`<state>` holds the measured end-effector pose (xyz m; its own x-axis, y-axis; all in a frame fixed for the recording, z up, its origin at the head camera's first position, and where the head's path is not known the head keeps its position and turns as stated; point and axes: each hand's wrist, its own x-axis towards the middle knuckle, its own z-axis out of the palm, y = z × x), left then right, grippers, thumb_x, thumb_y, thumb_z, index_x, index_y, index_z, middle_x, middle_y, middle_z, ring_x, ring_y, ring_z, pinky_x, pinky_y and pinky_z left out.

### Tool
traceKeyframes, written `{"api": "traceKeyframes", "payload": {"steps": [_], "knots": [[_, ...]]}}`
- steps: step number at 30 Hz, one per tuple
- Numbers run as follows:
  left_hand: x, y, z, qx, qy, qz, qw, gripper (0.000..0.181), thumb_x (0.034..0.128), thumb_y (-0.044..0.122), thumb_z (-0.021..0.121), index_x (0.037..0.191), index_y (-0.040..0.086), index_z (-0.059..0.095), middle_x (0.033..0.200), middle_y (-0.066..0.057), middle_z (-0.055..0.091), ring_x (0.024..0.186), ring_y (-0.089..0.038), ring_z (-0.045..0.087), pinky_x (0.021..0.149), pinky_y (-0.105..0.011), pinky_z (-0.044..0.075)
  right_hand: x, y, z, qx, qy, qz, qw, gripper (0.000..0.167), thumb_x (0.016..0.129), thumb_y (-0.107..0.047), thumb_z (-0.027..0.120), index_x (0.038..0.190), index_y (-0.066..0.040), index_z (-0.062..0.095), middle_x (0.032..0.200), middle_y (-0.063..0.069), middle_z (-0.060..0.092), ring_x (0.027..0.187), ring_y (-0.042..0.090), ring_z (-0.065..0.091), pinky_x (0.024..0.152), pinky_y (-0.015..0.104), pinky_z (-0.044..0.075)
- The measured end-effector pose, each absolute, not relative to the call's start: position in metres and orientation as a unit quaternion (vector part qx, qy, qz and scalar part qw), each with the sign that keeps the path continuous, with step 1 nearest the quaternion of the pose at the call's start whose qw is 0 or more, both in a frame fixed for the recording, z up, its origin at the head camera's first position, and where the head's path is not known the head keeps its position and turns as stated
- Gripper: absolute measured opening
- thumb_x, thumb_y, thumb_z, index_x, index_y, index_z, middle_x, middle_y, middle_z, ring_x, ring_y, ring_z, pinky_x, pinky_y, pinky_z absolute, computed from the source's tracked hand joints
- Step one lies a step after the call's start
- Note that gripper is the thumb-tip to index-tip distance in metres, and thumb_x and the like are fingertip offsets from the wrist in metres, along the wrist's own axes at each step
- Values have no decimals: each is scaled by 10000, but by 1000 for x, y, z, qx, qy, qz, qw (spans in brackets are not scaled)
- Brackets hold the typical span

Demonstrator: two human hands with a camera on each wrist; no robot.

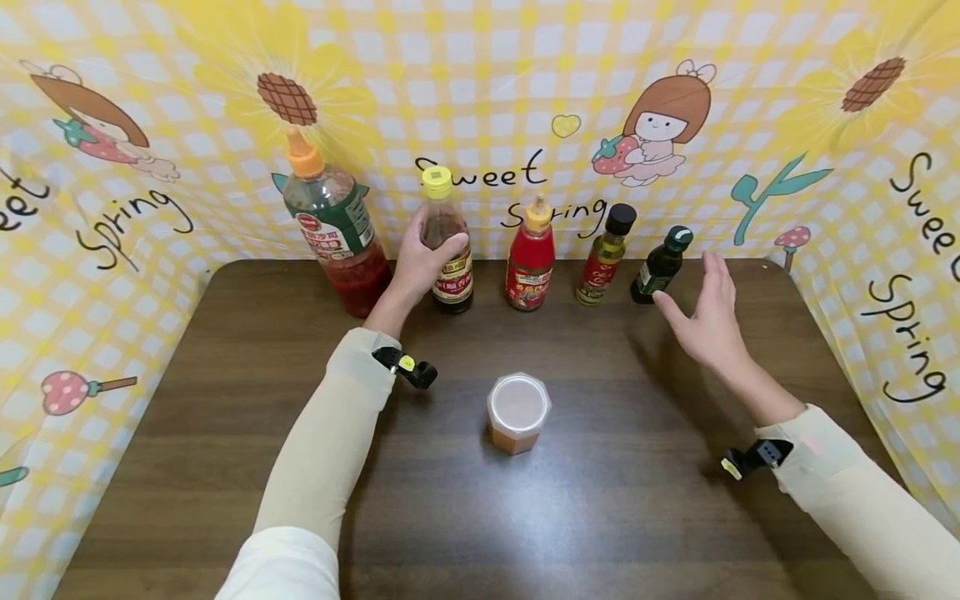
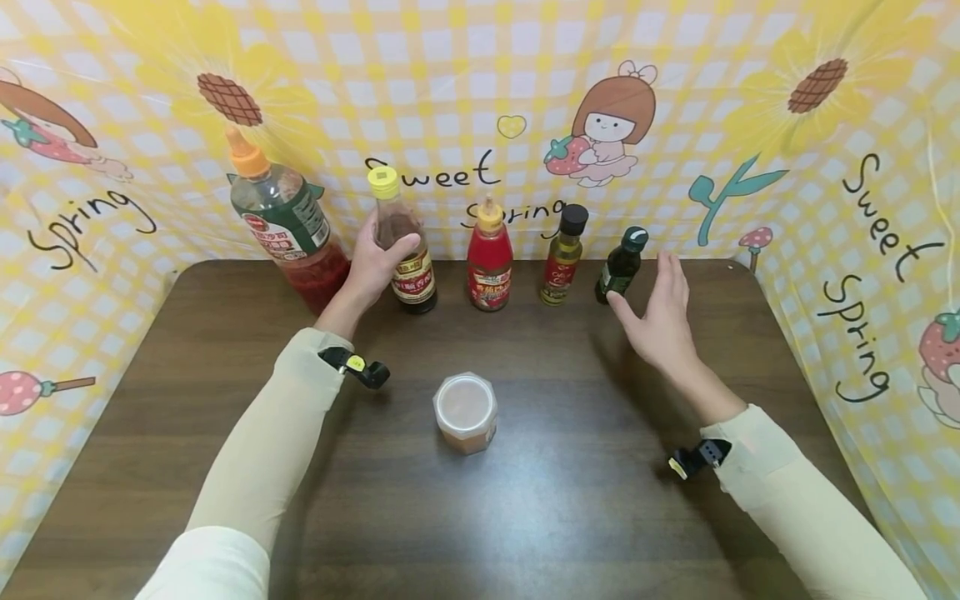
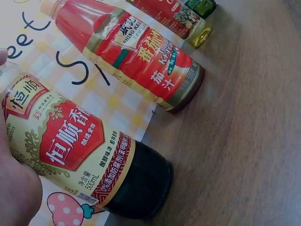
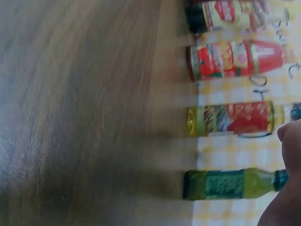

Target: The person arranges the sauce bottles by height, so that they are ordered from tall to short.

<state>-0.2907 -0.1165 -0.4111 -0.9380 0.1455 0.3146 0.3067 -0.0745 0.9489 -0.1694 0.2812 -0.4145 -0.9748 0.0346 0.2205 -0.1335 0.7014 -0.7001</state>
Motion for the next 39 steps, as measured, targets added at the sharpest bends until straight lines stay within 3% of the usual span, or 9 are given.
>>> {"api": "traceKeyframes", "payload": {"steps": [15,26,33,39], "knots": [[-292,-113,-409,-165,-679,-714,52,385,865,79,725,1216,99,568,1069,0,637,1034,-167,599,936,-306,482,-136,249,-394,150,-895,411,90,891,953,-208,713,1625,-78,143,1685,177,78,1545,355,72,1200,633,126],[-291,-115,-409,-166,-673,-719,42,370,877,41,706,1213,99,562,1061,19,635,1033,-149,603,944,-297,482,-121,221,-402,275,-877,394,6,987,896,-137,779,1634,-116,124,1692,117,113,1545,320,115,1233,494,151],[-289,-115,-409,-167,-677,-715,50,387,874,77,723,1224,100,560,1079,-7,637,1046,-175,601,944,-309,483,-113,201,-405,310,-861,403,-34,1027,854,-159,825,1629,-113,152,1693,80,125,1540,302,146,1187,604,219],[-290,-117,-410,-165,-675,-717,48,397,871,59,715,1232,108,557,1079,5,635,1043,-168,598,942,-310,481,-110,183,-410,359,-826,428,-74,1086,805,-220,878,1628,-137,173,1696,50,122,1544,267,147,1196,571,229]]}}
